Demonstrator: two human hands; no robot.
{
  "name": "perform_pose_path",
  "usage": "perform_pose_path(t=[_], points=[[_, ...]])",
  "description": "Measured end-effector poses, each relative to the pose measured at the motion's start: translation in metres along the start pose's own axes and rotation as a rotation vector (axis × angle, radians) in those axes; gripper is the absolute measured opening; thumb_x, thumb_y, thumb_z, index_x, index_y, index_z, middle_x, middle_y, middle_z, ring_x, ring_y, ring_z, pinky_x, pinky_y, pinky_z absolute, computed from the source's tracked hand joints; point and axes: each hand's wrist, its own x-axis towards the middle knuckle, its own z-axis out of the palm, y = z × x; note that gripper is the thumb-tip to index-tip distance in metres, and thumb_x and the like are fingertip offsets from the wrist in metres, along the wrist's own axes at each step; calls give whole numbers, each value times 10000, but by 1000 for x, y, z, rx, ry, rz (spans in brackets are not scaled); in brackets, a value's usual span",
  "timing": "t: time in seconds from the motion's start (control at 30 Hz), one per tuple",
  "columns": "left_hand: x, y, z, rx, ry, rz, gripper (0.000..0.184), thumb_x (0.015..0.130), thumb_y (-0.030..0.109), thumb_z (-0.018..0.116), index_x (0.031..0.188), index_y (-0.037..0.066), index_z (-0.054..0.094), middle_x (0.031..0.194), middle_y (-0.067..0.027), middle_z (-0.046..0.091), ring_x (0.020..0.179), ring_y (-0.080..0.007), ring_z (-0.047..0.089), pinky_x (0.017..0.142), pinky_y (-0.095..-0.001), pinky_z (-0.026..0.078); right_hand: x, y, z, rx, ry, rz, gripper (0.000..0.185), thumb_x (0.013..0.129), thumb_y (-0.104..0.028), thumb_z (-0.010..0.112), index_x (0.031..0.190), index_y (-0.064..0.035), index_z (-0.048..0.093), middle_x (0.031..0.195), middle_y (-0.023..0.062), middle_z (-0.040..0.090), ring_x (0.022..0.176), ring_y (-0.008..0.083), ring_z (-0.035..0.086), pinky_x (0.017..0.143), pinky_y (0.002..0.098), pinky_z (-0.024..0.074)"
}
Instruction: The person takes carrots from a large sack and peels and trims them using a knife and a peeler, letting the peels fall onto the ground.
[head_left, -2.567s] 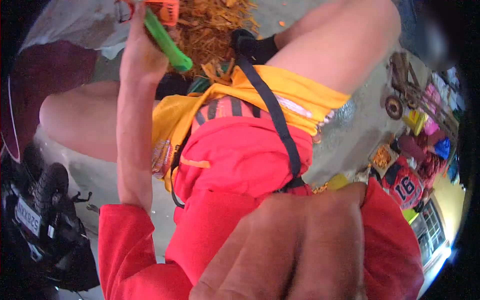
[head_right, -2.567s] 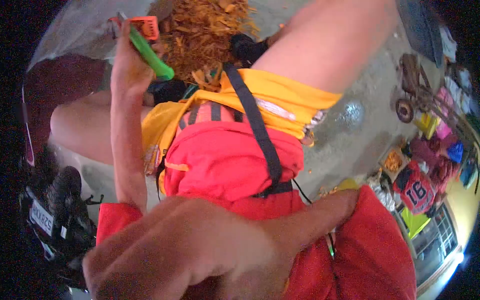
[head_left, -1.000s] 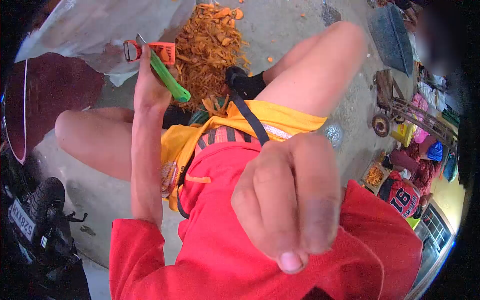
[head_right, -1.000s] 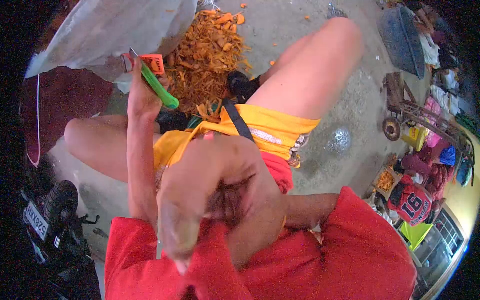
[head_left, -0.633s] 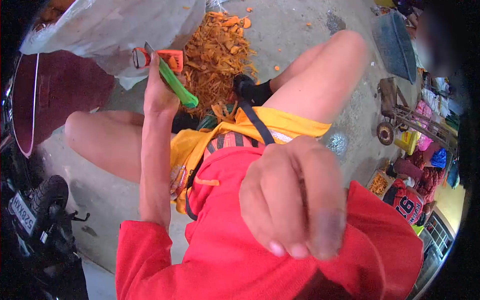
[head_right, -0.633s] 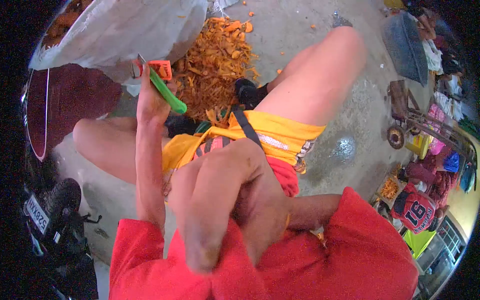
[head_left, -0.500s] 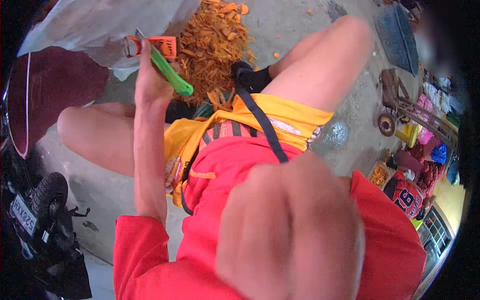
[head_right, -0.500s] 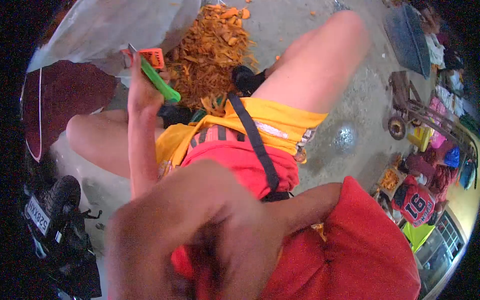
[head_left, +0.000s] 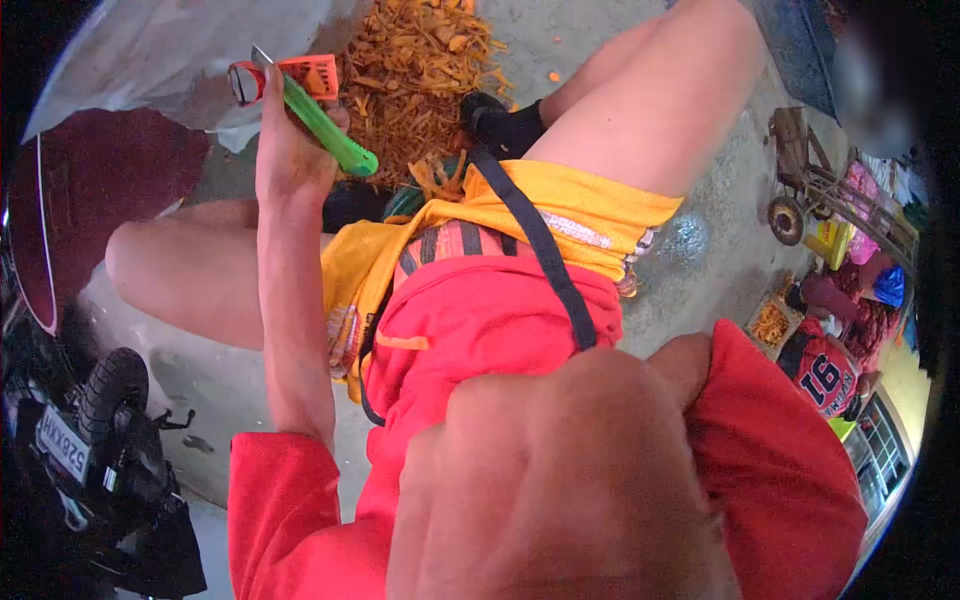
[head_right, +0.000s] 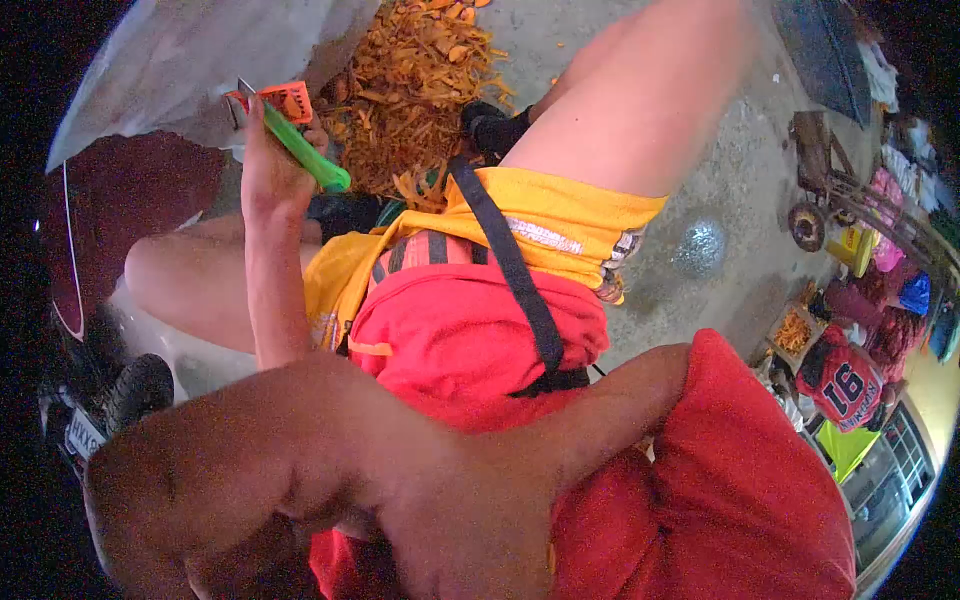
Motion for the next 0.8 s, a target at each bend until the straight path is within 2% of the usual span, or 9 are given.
perform_pose_path(t=[0.4, 0.47, 0.5, 0.57, 0.6, 0.63, 0.7, 0.73, 0.8], points=[[-2, -2, -2, 45, 3, -15, 292, 1027, 460, 599, 1087, 175, 592, 896, 7, 589, 706, -106, 507, 613, -280, 437, 50, -23, -12, -163, -152, 263, 203, 755, 73, 795, 920, 46, 681, 888, 130, 693, 762, 210, 673, 693, 311, 561], [1, 0, -11, 123, 10, -2, 332, 1005, 473, 629, 1137, 171, 594, 938, 11, 597, 777, -107, 549, 667, -285, 463, 66, -34, -42, -335, -228, 233, 300, 716, 62, 816, 975, 55, 665, 877, 122, 690, 759, 235, 669, 652, 336, 532], [-7, -1, 1, 158, 65, 48, 364, 993, 481, 644, 1171, 167, 595, 969, 15, 593, 834, -111, 569, 712, -292, 479, 63, -37, -61, -645, -122, 149, 301, 795, -34, 779, 1058, -27, 632, 911, 22, 648, 801, 104, 643, 732, 259, 530], [-20, 9, 28, 138, 266, 52, 568, 984, 454, 670, 1421, 122, 524, 1248, 4, 591, 1103, -136, 557, 973, -310, 439, 78, -37, -78, -1228, 371, 158, 407, 787, -127, 843, 1124, -28, 639, 1012, 33, 671, 945, 121, 650, 830, 273, 526], [-21, 9, 32, 113, 205, 96, 602, 978, 442, 685, 1439, 89, 528, 1290, -5, 600, 1139, -137, 547, 1007, -304, 420, 93, -41, -91, -1576, 347, 207, 614, 756, -167, 875, 1278, -34, 580, 1132, 101, 643, 1056, 213, 646, 926, 331, 517], [-16, 7, 30, 162, 161, 189, 525, 967, 417, 710, 1350, 74, 605, 1200, 1, 638, 1070, -119, 568, 950, -302, 454, 107, -39, -106, -1565, 269, 184, 614, 756, -167, 875, 1278, -34, 580, 1132, 101, 643, 1056, 213, 646, 926, 331, 517], [-35, 19, 62, 143, 197, 277, 315, 954, 299, 750, 1133, 43, 710, 1032, 26, 700, 904, -71, 618, 783, -274, 503, 117, -29, -129, -1987, 162, 59, 851, 733, -154, 869, 1453, -49, 428, 1276, 179, 570, 1171, 334, 598, 1026, 411, 476], [-37, 20, 65, 186, 202, 335, 287, 947, 279, 760, 1102, 41, 720, 1010, 21, 708, 882, -69, 622, 773, -264, 501, 125, -24, -132, -1940, 173, 176, 978, 743, -111, 825, 1549, -54, 272, 1401, 230, 487, 1283, 420, 515, 1099, 452, 417], [-30, 26, 74, 221, 186, 407, 260, 939, 259, 771, 1070, 38, 730, 988, 16, 716, 860, -66, 627, 763, -255, 499, 137, -14, -150, -1815, 209, 194, 961, 753, -71, 803, 1554, -60, 274, 1405, 206, 498, 1288, 378, 530, 1086, 436, 430]])
